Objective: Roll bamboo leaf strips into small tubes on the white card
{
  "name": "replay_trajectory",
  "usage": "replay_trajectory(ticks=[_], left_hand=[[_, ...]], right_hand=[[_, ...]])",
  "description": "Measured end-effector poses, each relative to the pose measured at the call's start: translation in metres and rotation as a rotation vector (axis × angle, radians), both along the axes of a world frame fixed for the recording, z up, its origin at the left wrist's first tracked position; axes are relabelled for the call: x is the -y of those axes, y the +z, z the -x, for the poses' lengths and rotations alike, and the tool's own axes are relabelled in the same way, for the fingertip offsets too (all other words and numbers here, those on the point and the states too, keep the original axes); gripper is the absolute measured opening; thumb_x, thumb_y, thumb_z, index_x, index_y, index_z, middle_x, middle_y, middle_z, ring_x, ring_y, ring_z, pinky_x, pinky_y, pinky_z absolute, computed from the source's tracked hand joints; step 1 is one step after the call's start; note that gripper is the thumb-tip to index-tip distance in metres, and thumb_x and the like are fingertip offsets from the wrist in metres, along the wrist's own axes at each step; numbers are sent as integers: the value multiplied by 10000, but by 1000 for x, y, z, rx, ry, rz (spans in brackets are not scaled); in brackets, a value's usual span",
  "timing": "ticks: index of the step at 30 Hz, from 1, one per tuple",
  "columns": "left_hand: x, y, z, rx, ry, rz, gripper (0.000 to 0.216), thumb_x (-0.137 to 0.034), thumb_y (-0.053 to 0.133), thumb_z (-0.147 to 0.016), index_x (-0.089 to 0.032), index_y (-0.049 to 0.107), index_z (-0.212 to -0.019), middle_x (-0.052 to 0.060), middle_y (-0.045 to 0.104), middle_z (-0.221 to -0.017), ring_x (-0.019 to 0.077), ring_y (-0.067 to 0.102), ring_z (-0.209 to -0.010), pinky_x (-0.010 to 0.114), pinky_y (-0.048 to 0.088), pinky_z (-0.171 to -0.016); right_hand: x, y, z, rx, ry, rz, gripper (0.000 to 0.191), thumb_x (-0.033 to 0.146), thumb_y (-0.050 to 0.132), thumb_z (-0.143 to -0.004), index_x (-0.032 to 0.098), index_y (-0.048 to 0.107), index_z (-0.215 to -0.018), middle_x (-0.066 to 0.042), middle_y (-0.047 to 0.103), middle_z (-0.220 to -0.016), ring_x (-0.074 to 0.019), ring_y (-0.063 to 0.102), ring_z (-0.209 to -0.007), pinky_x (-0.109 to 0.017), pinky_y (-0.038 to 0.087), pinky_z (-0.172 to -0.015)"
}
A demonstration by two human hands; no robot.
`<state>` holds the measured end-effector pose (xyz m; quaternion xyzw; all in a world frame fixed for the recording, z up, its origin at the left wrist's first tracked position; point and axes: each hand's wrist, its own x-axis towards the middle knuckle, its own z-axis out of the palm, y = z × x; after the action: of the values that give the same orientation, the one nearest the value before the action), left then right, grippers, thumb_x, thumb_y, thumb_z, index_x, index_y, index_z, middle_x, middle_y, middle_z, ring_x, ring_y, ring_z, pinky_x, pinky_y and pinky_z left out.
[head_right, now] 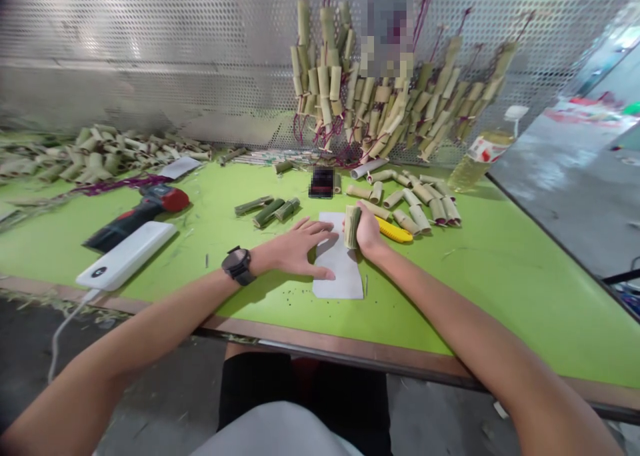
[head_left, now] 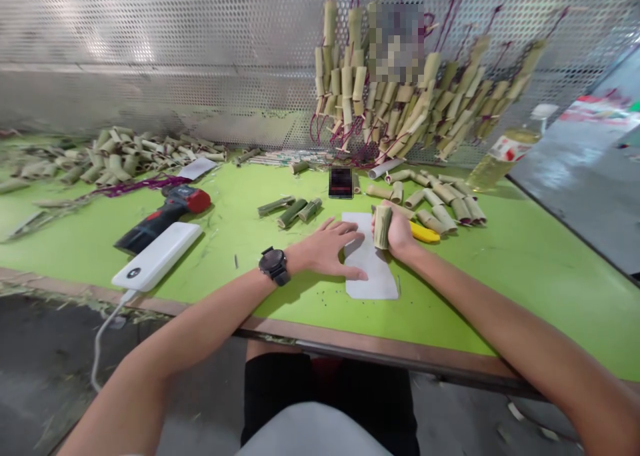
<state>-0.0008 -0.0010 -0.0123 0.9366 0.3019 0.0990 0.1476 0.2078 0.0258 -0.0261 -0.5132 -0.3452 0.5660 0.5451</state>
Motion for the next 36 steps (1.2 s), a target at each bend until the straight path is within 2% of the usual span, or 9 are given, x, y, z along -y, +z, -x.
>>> replay_trajectory(ticks=[5, 9, 13, 16, 18, 21, 28, 32, 36], left_hand=[[-1, 4, 0, 21, 4, -2, 968, -913, 541, -847, -184, 566, -1484, 166, 478, -1587, 390, 442, -1436, 540, 232, -1255], [-3, 7, 1, 26, -10, 5, 990, -948, 565, -792, -207, 594, -1448, 156, 509, -1555, 395, 461, -1411, 535, 280, -1224], [-4, 5, 3, 10, -3, -1, 1117, -993, 562, -733, -205, 519, -1525, 161, 467, -1595, 412, 408, -1464, 558, 201, -1260], [-4, 2, 5, -35, 57, 18, 1259, -1019, 548, -704, -183, 374, -1631, 179, 314, -1693, 454, 277, -1547, 604, 96, -1281], [-4, 2, 5, -67, 85, 44, 1304, -1028, 539, -695, -181, 316, -1660, 176, 240, -1724, 468, 216, -1572, 611, 82, -1283], [-4, 3, 5, -90, 97, 68, 1315, -1034, 546, -679, -191, 317, -1662, 164, 239, -1728, 470, 212, -1574, 608, 103, -1282], [-4, 3, 5, -67, 83, 61, 1296, -1027, 566, -675, -173, 378, -1632, 184, 278, -1709, 464, 261, -1552, 607, 131, -1277], [-5, 1, 5, -57, 60, 45, 1289, -1024, 556, -690, -183, 345, -1644, 188, 279, -1709, 463, 273, -1549, 620, 127, -1274], [-4, 0, 5, -46, 52, 3, 1280, -1011, 549, -717, -147, 344, -1639, 208, 313, -1691, 442, 291, -1550, 598, 114, -1284]], right_hand=[[0, -3, -2, 30, 48, -17, 572, 545, 401, -1032, 230, 560, -582, -18, 559, -485, -115, 479, -380, -233, 440, -410], [1, -2, 0, 60, 62, -4, 582, 547, 411, -1020, 226, 563, -558, -30, 562, -480, -122, 486, -391, -239, 426, -408], [1, -4, 1, 123, 85, -36, 593, 620, 452, -980, 236, 558, -540, -36, 565, -478, -133, 489, -404, -251, 416, -403], [0, -6, 1, 173, 99, -62, 592, 663, 485, -943, 243, 554, -530, -34, 560, -471, -137, 477, -404, -262, 405, -402], [0, -7, 0, 207, 116, -75, 575, 670, 511, -918, 246, 558, -533, -32, 559, -471, -140, 470, -406, -271, 393, -401], [1, -8, -1, 287, 165, -119, 552, 665, 520, -905, 255, 535, -537, -23, 536, -464, -143, 444, -405, -287, 378, -412], [15, 3, 0, 612, 270, -334, 538, 621, 463, -949, 262, 416, -550, -12, 515, -529, -160, 438, -521, -318, 349, -535], [24, 17, -1, 886, 316, -482, 597, 610, 397, -994, 254, 361, -516, -6, 440, -494, -148, 364, -502, -335, 257, -546], [25, 21, -4, 1286, 261, -748, 517, 476, 446, -991, 224, 505, -543, -50, 568, -575, -156, 423, -556, -337, 208, -566]])
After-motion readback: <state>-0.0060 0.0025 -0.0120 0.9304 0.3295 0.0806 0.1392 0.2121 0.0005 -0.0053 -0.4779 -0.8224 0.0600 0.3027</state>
